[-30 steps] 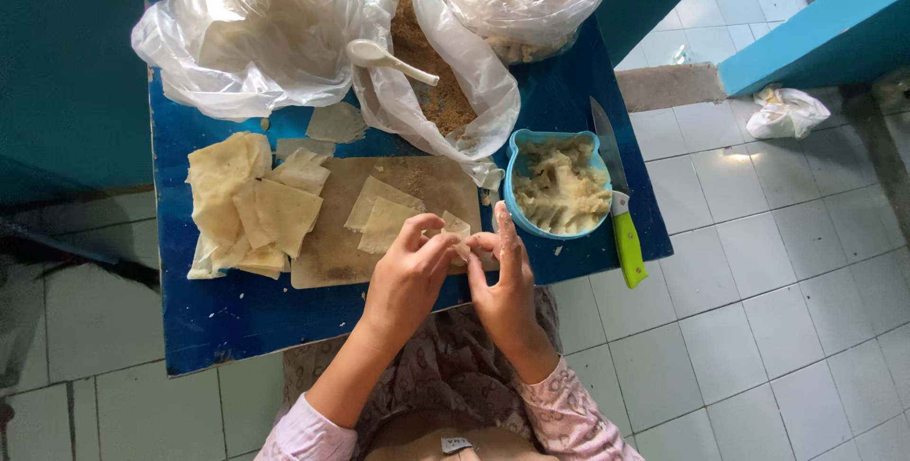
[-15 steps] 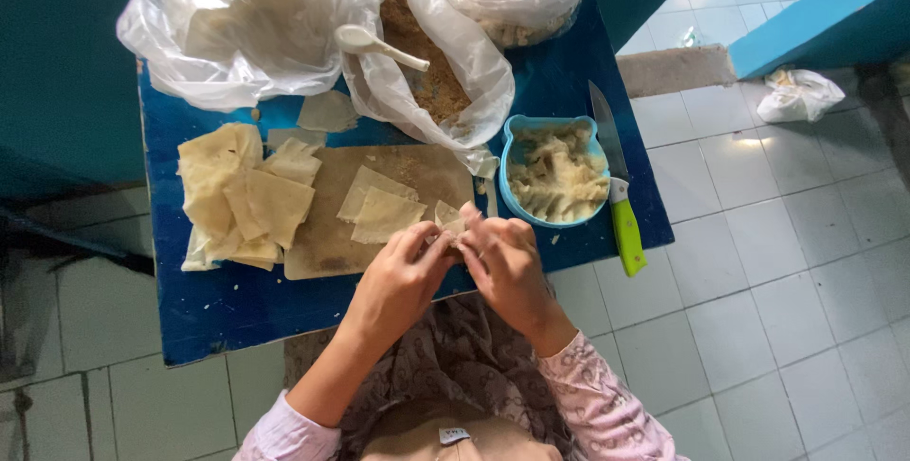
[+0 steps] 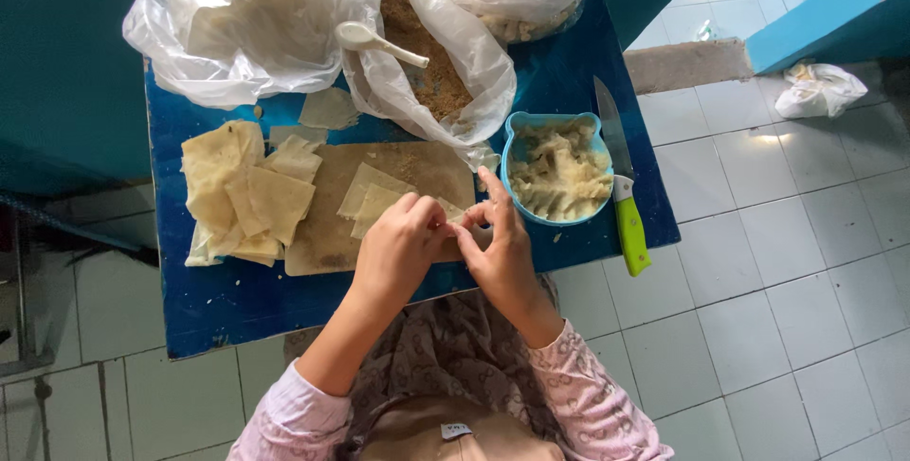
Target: The person sits at a small blue table folding square dough wrappers into filled pastries. They scoop filling from a plastic bag with a spoon onto a wrapper, fold and pinch the wrapper closed by hand, and set the finished piece aside, repeating the cycle.
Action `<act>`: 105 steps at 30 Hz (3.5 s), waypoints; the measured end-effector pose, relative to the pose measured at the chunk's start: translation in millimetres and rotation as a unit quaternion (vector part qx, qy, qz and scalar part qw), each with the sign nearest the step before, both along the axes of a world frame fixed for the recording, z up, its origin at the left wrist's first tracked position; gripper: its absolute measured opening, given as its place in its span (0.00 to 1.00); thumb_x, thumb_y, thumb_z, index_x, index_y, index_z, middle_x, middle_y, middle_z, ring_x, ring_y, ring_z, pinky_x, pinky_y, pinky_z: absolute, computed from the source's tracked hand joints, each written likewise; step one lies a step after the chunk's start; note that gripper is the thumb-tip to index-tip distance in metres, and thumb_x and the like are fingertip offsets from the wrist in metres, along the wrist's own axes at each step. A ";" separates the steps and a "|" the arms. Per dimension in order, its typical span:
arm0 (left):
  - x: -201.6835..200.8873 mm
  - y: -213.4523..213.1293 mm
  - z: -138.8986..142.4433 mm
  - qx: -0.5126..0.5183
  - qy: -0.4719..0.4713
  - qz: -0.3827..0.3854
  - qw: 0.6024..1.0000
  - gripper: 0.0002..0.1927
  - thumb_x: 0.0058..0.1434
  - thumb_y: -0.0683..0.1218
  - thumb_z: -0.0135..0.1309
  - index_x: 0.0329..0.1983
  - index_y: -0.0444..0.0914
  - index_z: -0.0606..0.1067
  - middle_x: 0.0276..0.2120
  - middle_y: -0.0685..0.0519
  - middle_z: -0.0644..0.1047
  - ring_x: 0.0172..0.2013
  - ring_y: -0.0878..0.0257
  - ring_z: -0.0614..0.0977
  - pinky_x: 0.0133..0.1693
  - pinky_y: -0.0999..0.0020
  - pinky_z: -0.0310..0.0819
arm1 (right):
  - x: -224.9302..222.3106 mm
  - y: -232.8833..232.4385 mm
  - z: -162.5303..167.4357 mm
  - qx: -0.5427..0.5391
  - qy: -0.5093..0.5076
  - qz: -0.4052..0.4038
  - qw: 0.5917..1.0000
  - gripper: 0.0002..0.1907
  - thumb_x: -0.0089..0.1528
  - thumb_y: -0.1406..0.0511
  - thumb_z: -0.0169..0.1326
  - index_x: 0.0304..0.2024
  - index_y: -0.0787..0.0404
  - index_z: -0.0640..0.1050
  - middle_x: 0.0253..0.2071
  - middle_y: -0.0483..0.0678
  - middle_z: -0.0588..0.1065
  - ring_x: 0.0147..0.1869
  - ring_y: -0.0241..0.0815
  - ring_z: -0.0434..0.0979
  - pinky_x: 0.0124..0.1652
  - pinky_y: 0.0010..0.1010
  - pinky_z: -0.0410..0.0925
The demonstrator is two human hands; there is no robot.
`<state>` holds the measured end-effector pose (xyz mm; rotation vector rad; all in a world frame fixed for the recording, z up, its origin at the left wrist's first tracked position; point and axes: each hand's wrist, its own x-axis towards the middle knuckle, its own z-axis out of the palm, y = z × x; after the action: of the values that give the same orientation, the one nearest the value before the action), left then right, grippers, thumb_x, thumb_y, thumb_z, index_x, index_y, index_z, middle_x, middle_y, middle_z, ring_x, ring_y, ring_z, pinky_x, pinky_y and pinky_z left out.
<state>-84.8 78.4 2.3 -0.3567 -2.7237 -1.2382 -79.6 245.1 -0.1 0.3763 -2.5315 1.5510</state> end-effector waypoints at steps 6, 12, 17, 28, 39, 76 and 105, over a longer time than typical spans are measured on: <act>8.0 -13.3 7.4 -0.099 0.132 -0.085 0.983 0.08 0.57 0.43 0.58 0.40 0.39 0.76 0.37 0.50 0.75 0.40 0.52 0.80 0.40 0.58 0.75 | -4.3 13.4 1.3 0.099 0.111 0.083 0.985 0.39 0.61 0.75 0.59 0.73 0.61 0.60 0.42 0.47 0.77 0.52 0.48 0.76 0.57 0.40 0.66; 8.9 -11.2 6.1 -0.127 0.131 -0.083 0.980 0.08 0.60 0.43 0.58 0.41 0.39 0.75 0.39 0.50 0.75 0.41 0.52 0.79 0.41 0.58 0.74 | -5.5 17.1 9.6 0.134 0.126 0.122 0.975 0.40 0.62 0.73 0.60 0.74 0.59 0.60 0.42 0.47 0.77 0.51 0.47 0.76 0.56 0.40 0.64; 16.6 -10.4 7.7 -0.057 0.011 -0.077 0.995 0.08 0.62 0.47 0.59 0.37 0.38 0.77 0.34 0.47 0.76 0.39 0.48 0.80 0.38 0.55 0.74 | 1.7 15.6 19.5 0.052 -0.054 0.120 0.990 0.40 0.61 0.73 0.59 0.73 0.59 0.58 0.38 0.47 0.76 0.43 0.41 0.78 0.46 0.31 0.71; 13.0 -12.3 13.0 -0.046 0.033 -0.071 0.996 0.05 0.60 0.45 0.59 0.37 0.38 0.77 0.36 0.48 0.77 0.38 0.49 0.80 0.38 0.56 0.75 | 8.0 13.1 15.1 0.074 0.048 0.109 0.990 0.40 0.60 0.76 0.58 0.73 0.59 0.59 0.41 0.49 0.75 0.46 0.43 0.76 0.49 0.35 0.70; 31.2 -2.1 10.7 -0.186 0.069 -0.024 0.980 0.07 0.60 0.46 0.57 0.37 0.39 0.75 0.35 0.50 0.75 0.39 0.52 0.78 0.39 0.59 0.73 | 12.8 11.2 13.8 0.148 0.111 0.099 0.978 0.36 0.62 0.73 0.60 0.71 0.62 0.63 0.39 0.48 0.76 0.44 0.47 0.75 0.49 0.40 0.67; 15.0 -7.1 -1.6 -0.327 0.159 0.112 0.925 0.30 0.68 0.45 0.50 0.74 0.41 0.65 0.75 0.50 0.59 0.74 0.53 0.57 0.70 0.52 0.44 | 19.9 -22.3 6.7 0.211 0.147 0.027 0.966 0.41 0.66 0.74 0.47 0.77 0.69 0.43 0.68 0.67 0.69 0.71 0.64 0.69 0.68 0.51 0.58; -6.4 -97.6 8.1 0.029 0.095 0.192 0.976 0.07 0.59 0.42 0.63 0.35 0.38 0.76 0.34 0.51 0.76 0.38 0.50 0.76 0.41 0.55 0.70 | -209.3 -3.5 118.1 0.342 0.381 -0.155 0.845 0.36 0.76 0.73 0.46 0.78 0.54 0.43 0.45 0.52 0.74 0.40 0.43 0.80 0.37 0.30 0.72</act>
<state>-91.1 -19.2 10.3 0.0566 -2.4358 -1.1091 -288.9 241.6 118.0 0.4949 -2.2063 0.2219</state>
